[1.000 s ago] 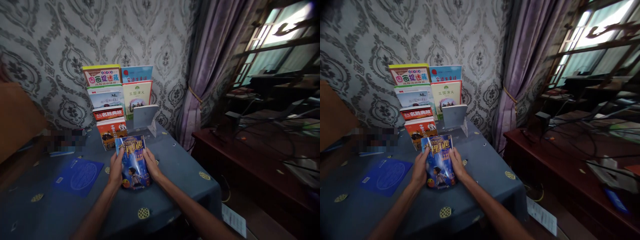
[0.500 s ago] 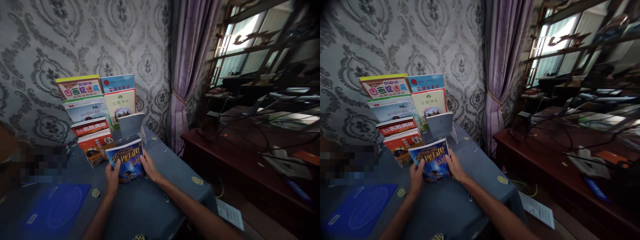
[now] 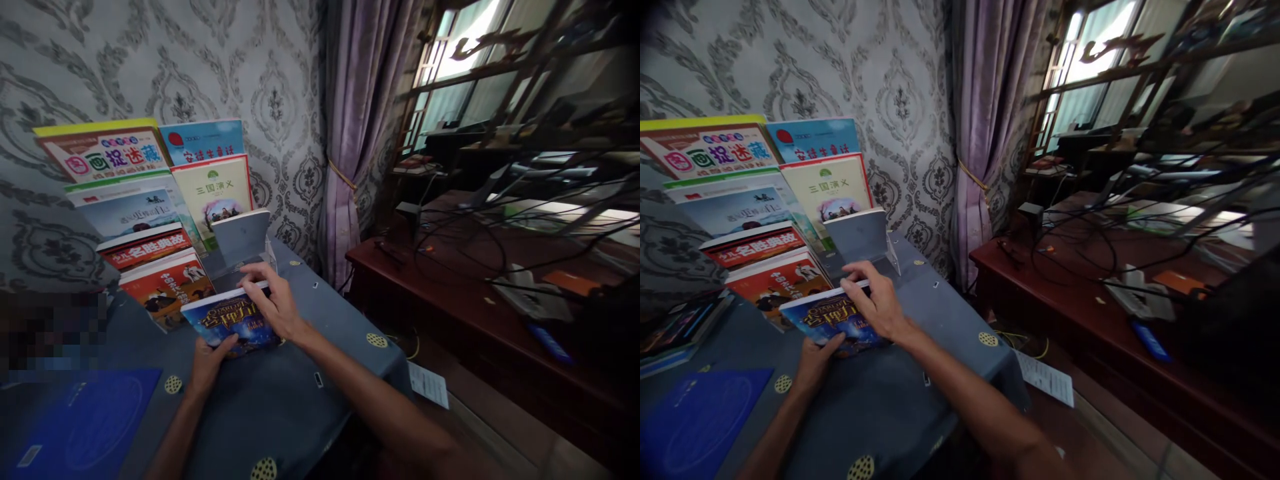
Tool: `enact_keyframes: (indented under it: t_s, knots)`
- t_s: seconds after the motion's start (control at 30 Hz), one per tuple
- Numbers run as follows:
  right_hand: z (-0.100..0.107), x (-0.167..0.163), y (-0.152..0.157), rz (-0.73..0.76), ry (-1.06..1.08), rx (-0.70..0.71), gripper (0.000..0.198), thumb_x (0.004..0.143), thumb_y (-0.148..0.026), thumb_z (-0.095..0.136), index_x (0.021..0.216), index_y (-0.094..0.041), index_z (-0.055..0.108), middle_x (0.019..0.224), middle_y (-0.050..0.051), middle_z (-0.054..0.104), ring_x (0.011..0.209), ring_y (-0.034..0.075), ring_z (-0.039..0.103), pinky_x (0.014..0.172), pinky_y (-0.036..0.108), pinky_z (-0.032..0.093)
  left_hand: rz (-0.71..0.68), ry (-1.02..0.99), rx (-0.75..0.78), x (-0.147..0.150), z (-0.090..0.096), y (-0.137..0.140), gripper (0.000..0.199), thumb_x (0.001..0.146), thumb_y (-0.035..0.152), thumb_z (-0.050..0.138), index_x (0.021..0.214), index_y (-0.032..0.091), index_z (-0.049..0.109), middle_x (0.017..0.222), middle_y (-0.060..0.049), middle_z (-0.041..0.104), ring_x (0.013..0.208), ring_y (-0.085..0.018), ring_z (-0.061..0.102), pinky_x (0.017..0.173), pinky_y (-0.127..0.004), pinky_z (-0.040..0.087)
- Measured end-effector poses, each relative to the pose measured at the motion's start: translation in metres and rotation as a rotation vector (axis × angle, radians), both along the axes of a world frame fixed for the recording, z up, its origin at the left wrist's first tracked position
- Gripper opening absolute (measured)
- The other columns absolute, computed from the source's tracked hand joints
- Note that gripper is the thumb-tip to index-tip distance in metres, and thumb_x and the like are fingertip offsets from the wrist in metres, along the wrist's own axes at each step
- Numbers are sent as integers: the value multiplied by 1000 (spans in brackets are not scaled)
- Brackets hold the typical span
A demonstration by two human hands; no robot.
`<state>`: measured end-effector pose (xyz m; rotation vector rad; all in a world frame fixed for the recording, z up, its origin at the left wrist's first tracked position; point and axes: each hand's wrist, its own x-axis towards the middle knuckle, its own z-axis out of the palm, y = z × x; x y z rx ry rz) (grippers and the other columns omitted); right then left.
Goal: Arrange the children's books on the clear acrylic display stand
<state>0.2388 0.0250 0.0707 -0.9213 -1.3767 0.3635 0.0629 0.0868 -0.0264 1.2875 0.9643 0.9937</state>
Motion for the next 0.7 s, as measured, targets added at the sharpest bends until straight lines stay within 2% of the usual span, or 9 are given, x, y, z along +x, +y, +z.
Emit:
enact_keyframes:
  t_s: [0.13, 0.23, 0.33, 0.47, 0.6, 0.7]
  knots:
    - [12, 0, 8, -41, 6, 19, 36, 102, -43, 41, 99, -20, 69, 80, 1, 65, 75, 15, 61, 76, 27, 47, -9, 12, -31, 0, -1, 0, 55, 49, 55, 90, 86, 16, 76, 81, -6, 79, 72, -24, 73, 56, -30, 59]
    - [9, 2, 19, -93, 132, -15, 38, 102, -46, 41, 98, -20, 69, 73, -1, 58, 68, 15, 56, 70, 27, 45, -4, 20, -17, 2, 0, 0, 52, 51, 56, 89, 80, 16, 76, 77, -6, 78, 71, -24, 73, 57, -31, 60]
    - [-1, 2, 27, -124, 178, -17, 46, 101, -53, 39, 89, -20, 70, 73, 0, 57, 73, 16, 56, 71, 27, 45, 0, 22, 14, 4, 0, 1, 46, 53, 54, 88, 74, 15, 75, 73, -6, 76, 69, -24, 72, 61, -32, 60]
    - [-31, -3, 23, -78, 241, -43, 48, 99, -59, 41, 88, -20, 68, 80, 1, 63, 79, 18, 58, 75, 29, 47, 8, 13, 65, 5, 1, 0, 41, 56, 50, 86, 75, 16, 76, 75, -6, 77, 72, -23, 72, 67, -32, 60]
    - [-71, -8, 15, -22, 283, -140, 43, 94, -58, 51, 103, -20, 67, 91, 3, 69, 84, 21, 61, 78, 31, 50, -26, 24, 3, 5, 3, -3, 46, 59, 54, 84, 83, 15, 76, 79, -7, 77, 72, -23, 72, 56, -28, 57]
    - [-90, -10, 11, -21, 288, -232, 39, 86, -55, 62, 102, -20, 68, 93, 4, 71, 83, 22, 63, 79, 34, 53, -12, 11, -13, 6, 5, -4, 48, 57, 53, 85, 86, 15, 76, 79, -7, 77, 72, -23, 71, 52, -26, 55]
